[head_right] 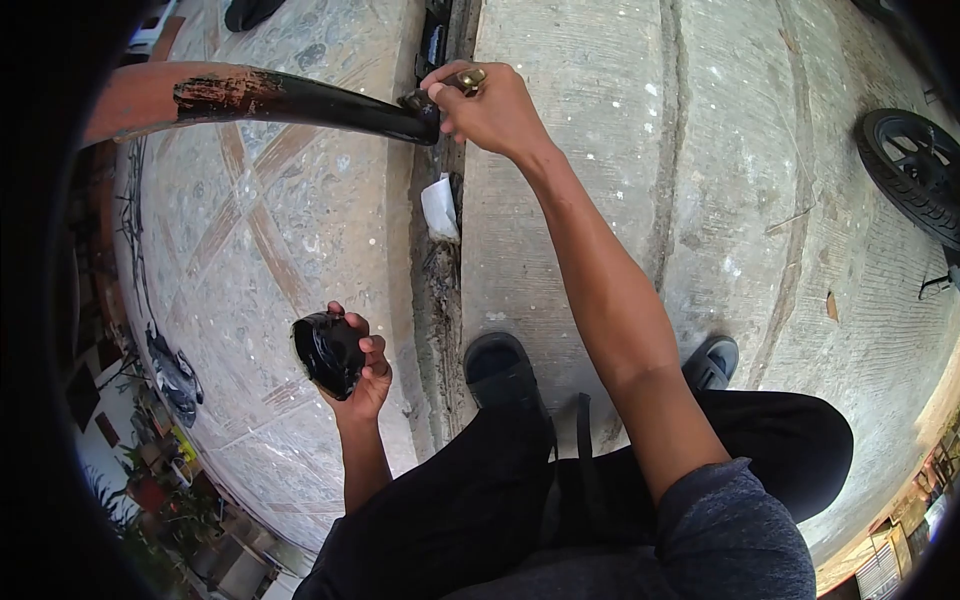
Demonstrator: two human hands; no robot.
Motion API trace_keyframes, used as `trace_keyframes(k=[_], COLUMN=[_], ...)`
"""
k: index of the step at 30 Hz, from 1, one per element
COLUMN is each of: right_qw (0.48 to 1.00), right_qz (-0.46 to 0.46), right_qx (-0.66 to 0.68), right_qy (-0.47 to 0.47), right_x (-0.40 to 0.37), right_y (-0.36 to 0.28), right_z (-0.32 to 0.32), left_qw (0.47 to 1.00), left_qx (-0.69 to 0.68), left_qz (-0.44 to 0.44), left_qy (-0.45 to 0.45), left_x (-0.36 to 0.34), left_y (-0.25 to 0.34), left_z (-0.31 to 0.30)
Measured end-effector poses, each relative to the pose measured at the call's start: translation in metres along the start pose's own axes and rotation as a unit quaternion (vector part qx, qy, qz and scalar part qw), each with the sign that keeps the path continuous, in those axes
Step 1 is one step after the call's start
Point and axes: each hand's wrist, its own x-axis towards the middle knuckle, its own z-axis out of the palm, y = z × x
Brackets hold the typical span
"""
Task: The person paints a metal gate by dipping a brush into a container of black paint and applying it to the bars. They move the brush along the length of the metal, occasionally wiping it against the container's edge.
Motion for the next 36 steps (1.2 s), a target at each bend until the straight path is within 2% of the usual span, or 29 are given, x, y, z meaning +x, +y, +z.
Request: trace_keyframes(k=[1, 5, 8, 10, 12, 14, 16, 18, 19, 22, 24, 27, 30, 32, 34, 36], right_qw=[0.998, 0.982, 0.983, 0.995, 0.998, 0.988, 0.963, 0.909, 0.894, 0.882, 0.922, 0.947, 0.964, 0.979, 0.983, 0.984], right_qz=[-0.012, -0.032, -0.027, -0.048, -0.057, -0.119, -0.153, -0.165, -0.174, -0.040, -0.011, -0.022, -0.082, -0.129, -0.159, -0.167], right_qx=[0.051, -0.183, -0.169, -0.074, 0.028, 0.102, 0.222, 0.381, 0.407, 0.467, 0.386, 0.315, 0.249, 0.156, 0.096, -0.026], right_qy=[-0.018, -0.028, -0.062, -0.039, -0.013, -0.017, -0.022, -0.033, -0.066, -0.046, 0.016, 0.056, 0.046, 0.038, -0.009, -0.061], right_x=[0.002, 0.022, 0.014, 0.005, -0.006, -0.013, -0.016, -0.015, -0.015, -0.022, -0.035, -0.065, -0.102, -0.124, -0.141, -0.155], right_y=[-0.010, 0.006, -0.009, -0.034, -0.067, -0.106, -0.126, -0.140, -0.134, -0.101, -0.083, -0.090, -0.135, -0.171, -0.193, -0.206], right_z=[-0.009, -0.019, -0.004, 0.003, 0.004, 0.003, 0.004, 0.003, 0.003, 0.021, 0.021, 0.002, -0.014, -0.013, -0.004, 0.009], left_qw=[1.000, 0.998, 0.997, 1.000, 1.000, 0.999, 0.996, 0.996, 0.997, 0.998, 1.000, 0.999, 0.999, 0.998, 0.996, 0.993], left_qx=[0.000, -0.031, -0.039, 0.012, 0.000, -0.026, -0.073, -0.064, -0.059, -0.055, -0.020, 0.006, 0.014, 0.008, 0.021, 0.048], left_qz=[-0.003, -0.015, -0.020, -0.017, -0.022, -0.023, -0.027, -0.024, -0.022, 0.005, 0.007, 0.032, 0.050, 0.061, 0.083, 0.105], left_qy=[0.001, -0.053, -0.056, -0.010, -0.006, -0.018, -0.054, -0.053, -0.053, -0.021, -0.014, 0.012, 0.017, 0.000, -0.001, 0.021], left_x=[0.002, 0.013, 0.020, 0.021, 0.024, 0.024, 0.024, 0.024, 0.024, 0.023, 0.025, 0.032, 0.042, 0.049, 0.055, 0.059], left_y=[0.000, -0.002, -0.009, -0.011, -0.016, -0.019, -0.021, -0.023, -0.024, -0.030, -0.028, -0.025, -0.021, -0.023, -0.026, -0.032], left_z=[0.001, 0.003, 0.008, 0.016, 0.017, 0.018, 0.014, 0.018, 0.020, 0.029, 0.035, 0.047, 0.056, 0.058, 0.056, 0.057])
